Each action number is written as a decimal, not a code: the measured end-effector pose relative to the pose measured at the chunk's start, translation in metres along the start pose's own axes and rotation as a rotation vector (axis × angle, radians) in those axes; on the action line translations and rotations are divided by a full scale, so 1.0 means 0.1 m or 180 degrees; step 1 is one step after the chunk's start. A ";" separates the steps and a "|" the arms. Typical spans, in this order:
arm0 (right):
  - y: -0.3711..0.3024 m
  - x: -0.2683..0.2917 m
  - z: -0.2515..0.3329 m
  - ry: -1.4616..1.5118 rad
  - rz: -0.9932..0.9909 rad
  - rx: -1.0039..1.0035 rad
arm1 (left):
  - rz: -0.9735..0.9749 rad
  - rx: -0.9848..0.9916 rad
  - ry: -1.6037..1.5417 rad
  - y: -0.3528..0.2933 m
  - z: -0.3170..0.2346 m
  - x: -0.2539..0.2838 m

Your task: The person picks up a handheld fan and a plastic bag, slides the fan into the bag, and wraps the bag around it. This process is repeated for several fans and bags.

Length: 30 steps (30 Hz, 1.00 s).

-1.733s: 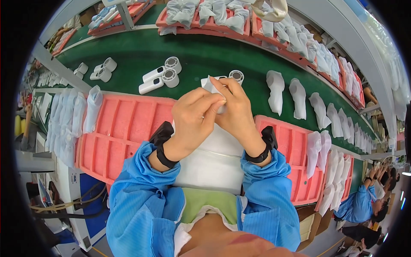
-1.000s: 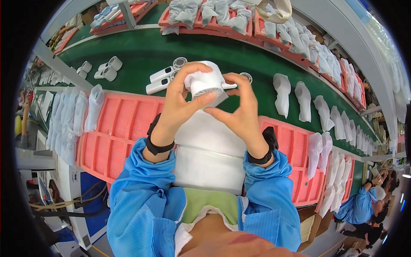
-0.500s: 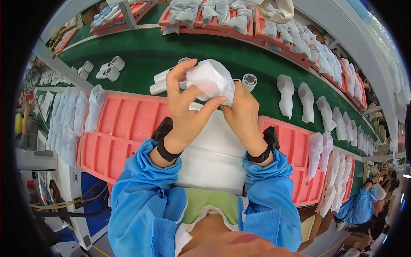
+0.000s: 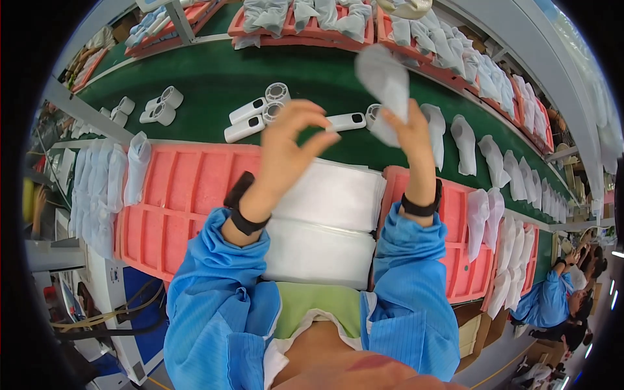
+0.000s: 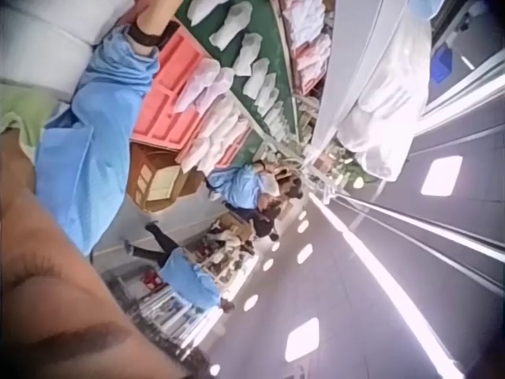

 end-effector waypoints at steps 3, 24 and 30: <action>0.36 0.09 -0.99 -0.0589 -0.0692 -0.0356 | 0.1209 0.0285 -0.0470 -0.29 -0.18 -0.58; 0.18 -0.25 -0.39 0.0549 0.0474 -0.0608 | 0.1960 0.0490 -0.0114 -0.71 0.07 -0.91; -0.29 0.69 0.37 0.1521 0.0061 0.0191 | 0.1594 0.1573 -0.1582 -0.43 0.20 -0.64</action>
Point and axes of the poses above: each hand's wrist, its own y-axis towards the middle knuckle, its own x-axis out of the back of the hand, z = x × y, the point moved 3 cm from there along y, towards the middle knuckle, and after that the axes turned 8 degrees about -x, right-handed, at the moved point
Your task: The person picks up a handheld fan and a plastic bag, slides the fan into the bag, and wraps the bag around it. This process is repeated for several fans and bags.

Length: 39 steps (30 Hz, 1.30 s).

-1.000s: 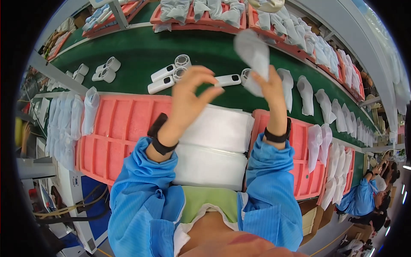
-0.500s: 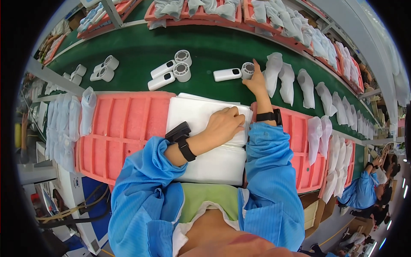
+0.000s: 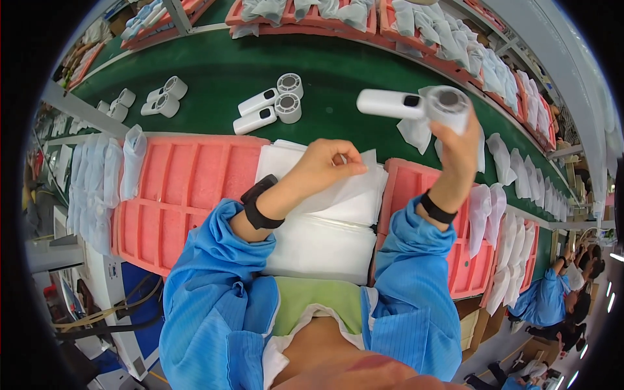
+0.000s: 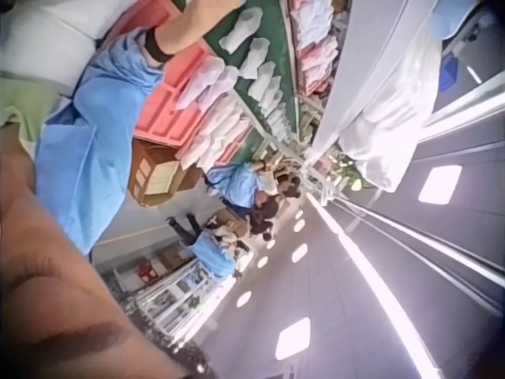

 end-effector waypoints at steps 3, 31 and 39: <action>-0.17 0.14 0.13 0.0552 0.0211 0.0248 | -0.0235 0.0080 -0.0173 -0.01 -0.14 0.10; -0.48 -0.74 0.19 -0.1366 0.0474 0.1372 | -0.1977 0.0431 -0.0741 -0.10 0.11 0.54; -0.27 -0.90 0.06 -0.1372 0.0398 0.1451 | -0.0836 0.0041 0.1019 0.01 0.61 1.24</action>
Point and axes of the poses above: each hand's wrist, its own y-axis towards the middle knuckle, its own x-axis out of the back of the hand, z = x × y, the point moved 3 cm from there along y, towards the middle knuckle, and after that the axes turned 8 degrees about -x, right-handed, at the moved point
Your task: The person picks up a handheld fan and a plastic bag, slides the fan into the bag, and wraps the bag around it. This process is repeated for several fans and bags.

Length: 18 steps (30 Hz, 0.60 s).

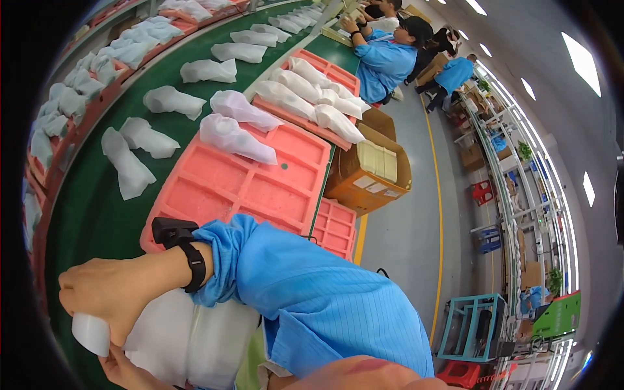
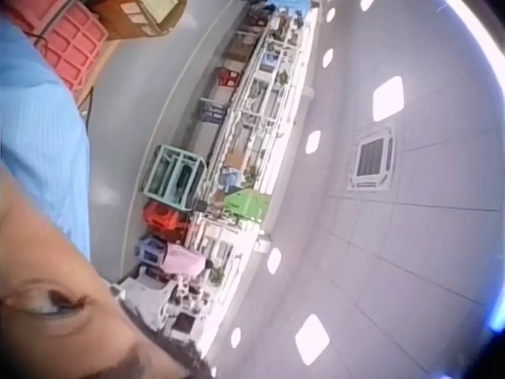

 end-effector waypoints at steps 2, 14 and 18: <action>0.01 -0.06 -0.05 0.0150 0.0113 -0.0026 | -0.0191 0.0239 -0.0319 0.01 -0.02 0.04; -0.14 -0.54 0.17 -0.0042 0.0057 0.0557 | -0.1625 0.0270 -0.1352 -0.19 -0.79 -0.01; -0.05 -0.55 0.07 -0.0213 -0.0268 0.0280 | -0.1385 -0.0415 -0.0053 -0.44 -1.11 -0.13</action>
Point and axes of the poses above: each hand's wrist, its own y-axis towards the middle knuckle, its own x-axis out of the back of the hand, z = x × y, the point moved 3 cm from there along y, towards the middle knuckle, and after that the axes turned 8 degrees about -x, right-handed, at the moved point
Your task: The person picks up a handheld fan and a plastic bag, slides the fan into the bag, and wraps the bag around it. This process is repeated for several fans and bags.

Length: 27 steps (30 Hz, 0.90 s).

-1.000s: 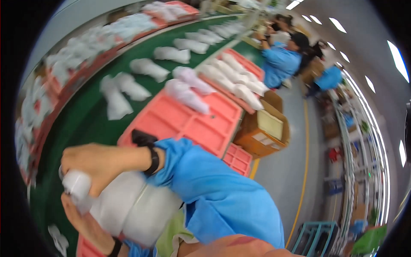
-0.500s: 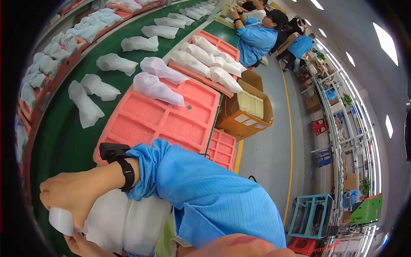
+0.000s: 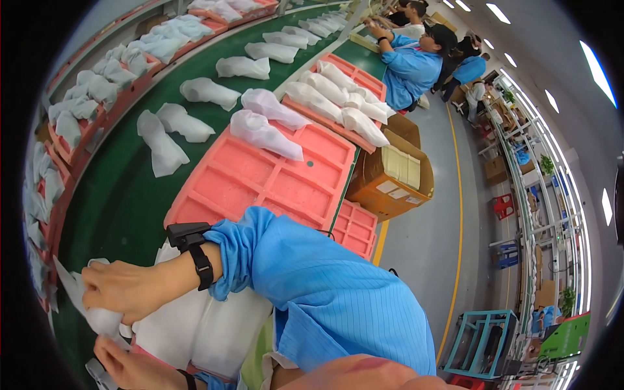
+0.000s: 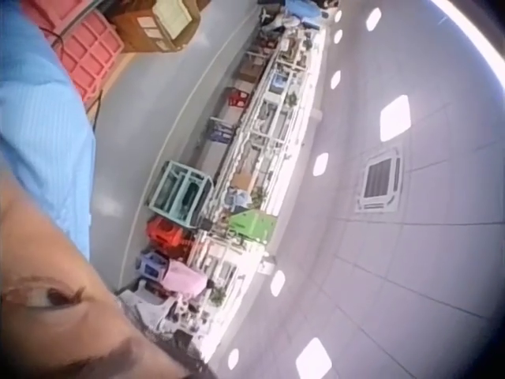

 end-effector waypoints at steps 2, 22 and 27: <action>0.02 0.07 -0.01 -0.0142 -0.0138 -0.0100 | 0.0247 -0.0413 0.0364 -0.09 -0.14 -0.10; -0.37 1.16 1.11 -0.1799 -0.0519 -0.0377 | 0.0501 -0.2690 -0.0434 -0.49 -1.12 -0.06; -0.34 1.41 1.30 -0.1387 -0.0805 -0.0600 | 0.1135 -0.1447 -0.0306 -0.25 -0.66 -0.24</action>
Point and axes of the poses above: each hand's wrist, its own y-axis towards the middle knuckle, its own x-axis out of the back of the hand, z = x × y, the point moved 3 cm from there along y, towards the middle knuckle, and after that the axes turned 8 degrees about -x, right-handed, at the moved point
